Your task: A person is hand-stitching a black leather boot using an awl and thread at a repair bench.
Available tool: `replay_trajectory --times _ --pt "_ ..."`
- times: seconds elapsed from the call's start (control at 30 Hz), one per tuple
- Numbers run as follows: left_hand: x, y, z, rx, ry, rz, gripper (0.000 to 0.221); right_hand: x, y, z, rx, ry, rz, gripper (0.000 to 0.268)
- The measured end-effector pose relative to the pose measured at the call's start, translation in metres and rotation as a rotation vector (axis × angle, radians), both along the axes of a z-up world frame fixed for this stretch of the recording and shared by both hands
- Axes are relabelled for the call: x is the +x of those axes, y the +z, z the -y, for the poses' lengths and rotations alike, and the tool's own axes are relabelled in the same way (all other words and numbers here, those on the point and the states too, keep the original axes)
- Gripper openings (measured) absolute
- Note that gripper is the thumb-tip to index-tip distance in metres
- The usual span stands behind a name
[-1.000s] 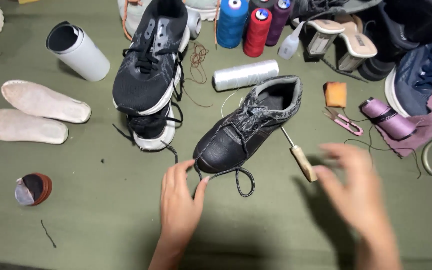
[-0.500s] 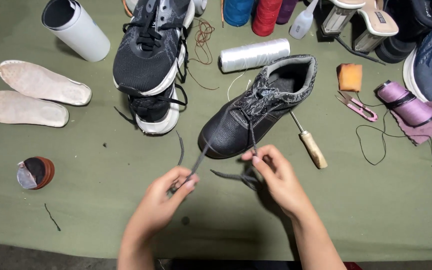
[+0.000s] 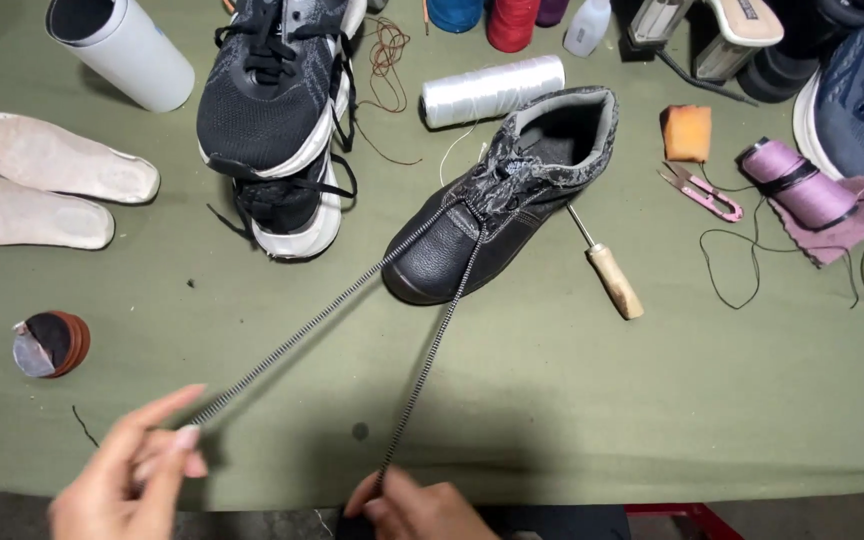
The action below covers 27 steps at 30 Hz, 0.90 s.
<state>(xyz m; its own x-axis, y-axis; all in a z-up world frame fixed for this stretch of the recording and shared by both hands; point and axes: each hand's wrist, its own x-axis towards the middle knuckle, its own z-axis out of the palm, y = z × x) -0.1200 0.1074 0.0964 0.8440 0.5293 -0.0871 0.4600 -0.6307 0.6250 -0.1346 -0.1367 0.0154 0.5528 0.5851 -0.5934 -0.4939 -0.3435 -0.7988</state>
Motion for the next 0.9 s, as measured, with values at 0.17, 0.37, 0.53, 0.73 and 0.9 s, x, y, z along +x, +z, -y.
replay_trajectory --times 0.17,0.37,0.53,0.73,0.9 --pt "-0.003 -0.023 -0.016 0.361 -0.014 0.001 0.036 -0.012 -0.011 -0.018 -0.022 0.128 0.266 0.022" --pt "-0.003 -0.025 0.001 0.188 -0.118 -0.061 0.028 -0.023 -0.061 -0.02 0.238 0.115 0.552 0.035" --pt "-0.027 -0.052 -0.021 0.032 0.082 0.098 0.016 -0.023 -0.056 -0.014 0.253 0.079 0.873 0.031" --pt "-0.059 -0.073 -0.039 -0.325 0.109 0.273 0.016 0.012 -0.001 0.0 0.357 -0.101 0.827 0.019" --pt "-0.015 -0.049 0.053 -1.132 0.101 0.236 0.061 0.045 0.016 0.018 0.686 -0.624 0.067 0.037"
